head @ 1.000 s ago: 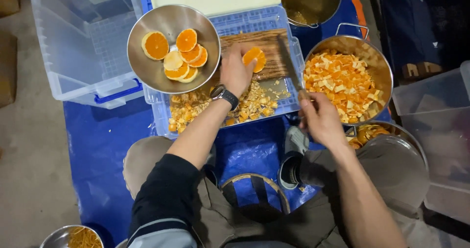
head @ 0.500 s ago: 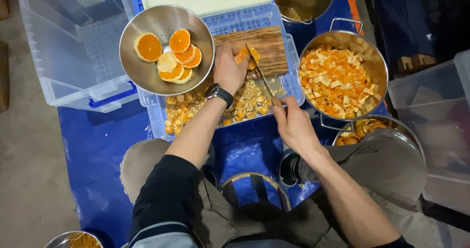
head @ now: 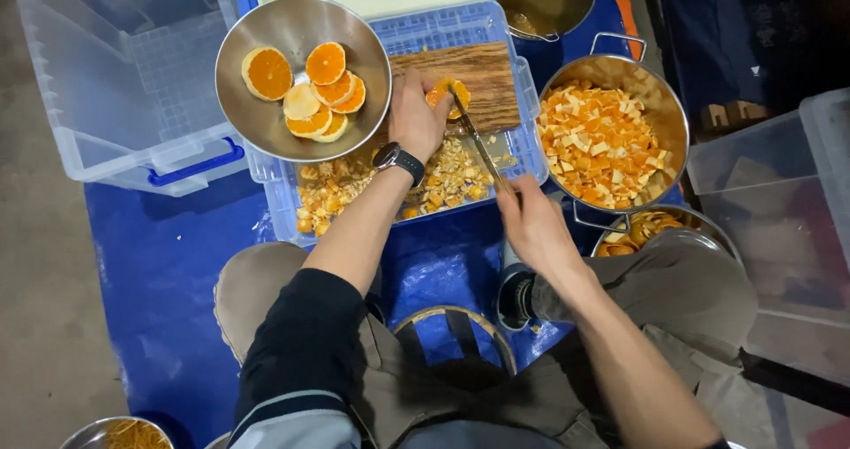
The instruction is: Slicing oranges on a wooden cutting board and transferring the slices into a metal bowl.
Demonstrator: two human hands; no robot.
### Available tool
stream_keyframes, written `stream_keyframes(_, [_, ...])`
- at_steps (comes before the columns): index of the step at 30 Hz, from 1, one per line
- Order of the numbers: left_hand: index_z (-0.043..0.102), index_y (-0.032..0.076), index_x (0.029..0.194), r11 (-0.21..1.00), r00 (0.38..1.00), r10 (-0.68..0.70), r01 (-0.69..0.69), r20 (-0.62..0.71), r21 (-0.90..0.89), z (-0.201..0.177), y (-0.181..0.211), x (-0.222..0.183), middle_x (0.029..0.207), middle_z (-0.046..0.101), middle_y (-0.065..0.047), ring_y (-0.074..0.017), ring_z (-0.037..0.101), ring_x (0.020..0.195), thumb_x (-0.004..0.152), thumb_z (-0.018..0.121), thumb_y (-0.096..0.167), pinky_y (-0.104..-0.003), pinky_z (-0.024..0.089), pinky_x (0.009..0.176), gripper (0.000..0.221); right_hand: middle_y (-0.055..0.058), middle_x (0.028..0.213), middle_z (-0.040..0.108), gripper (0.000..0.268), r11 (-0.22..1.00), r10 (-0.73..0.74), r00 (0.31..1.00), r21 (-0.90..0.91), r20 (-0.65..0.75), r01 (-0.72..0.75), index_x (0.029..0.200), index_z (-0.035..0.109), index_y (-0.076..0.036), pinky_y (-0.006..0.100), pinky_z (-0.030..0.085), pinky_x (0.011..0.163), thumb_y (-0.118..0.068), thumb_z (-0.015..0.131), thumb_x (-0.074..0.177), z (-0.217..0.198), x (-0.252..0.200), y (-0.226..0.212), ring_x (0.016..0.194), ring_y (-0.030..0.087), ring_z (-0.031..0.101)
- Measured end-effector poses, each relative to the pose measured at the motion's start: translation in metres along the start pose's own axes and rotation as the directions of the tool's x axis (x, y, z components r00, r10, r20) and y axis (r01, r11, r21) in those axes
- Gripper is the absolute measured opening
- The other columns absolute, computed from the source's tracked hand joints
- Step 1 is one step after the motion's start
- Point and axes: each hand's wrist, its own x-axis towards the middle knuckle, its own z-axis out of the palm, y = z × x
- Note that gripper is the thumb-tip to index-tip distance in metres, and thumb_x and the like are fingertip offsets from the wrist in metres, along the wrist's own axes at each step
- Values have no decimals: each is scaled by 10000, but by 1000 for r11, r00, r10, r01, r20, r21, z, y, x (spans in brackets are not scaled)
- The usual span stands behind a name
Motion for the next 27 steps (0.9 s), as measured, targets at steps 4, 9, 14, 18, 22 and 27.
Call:
stream_keyframes(4, [524,110,1063,1000,999,13,-13,-37,-5,5,-6,0,1122,574,-123,-352,667,1129,921,746,215,-442,588,904,284,229,875,768,344,999,48,999,2,-20,-48,1217,671,-78,598,535,867,-333,544,1024,-1,-25,12,992,475,718])
stream_keyframes(9, [533,45,1093,998,994,64,-61,-94,32,6,-8,-1,1098,585,-196,-410,671,1095,953,672,143,-470,599,868,220,162,861,772,337,999,-29,994,25,-110,32,1241,669,-121,613,523,867,-352,566,1018,6,-15,10,991,432,720])
stream_keyframes(14, [509,45,1066,995,991,97,-94,-87,43,12,-17,3,1074,557,-198,-441,661,1063,952,622,119,-494,604,830,176,143,887,775,355,999,-49,997,-5,-60,48,1250,648,-105,572,547,851,-356,539,1024,11,0,6,985,418,728])
stream_keyframes(18, [507,44,1076,995,993,96,-94,-69,28,14,-18,4,1083,574,-202,-443,669,1058,934,617,90,-513,603,831,185,210,1017,761,413,998,-45,999,-48,-4,45,1300,617,-125,625,524,933,-401,526,1006,4,5,-26,1124,463,666])
stream_keyframes(22, [488,31,1062,993,992,112,-110,-61,38,16,-20,4,1082,566,-213,-451,659,1073,932,614,91,-516,598,834,191,215,1129,733,383,998,-44,999,-34,-19,44,1288,620,-149,592,501,1021,-392,536,1005,8,33,-50,1197,443,641])
stream_keyframes(27, [476,49,1078,990,988,131,-127,-79,55,20,-29,8,1079,543,-186,-431,649,1068,946,596,98,-503,598,836,185,279,1228,673,396,997,-49,997,-54,51,52,1324,579,-101,636,470,1044,-347,486,1029,-4,5,-65,1206,531,602])
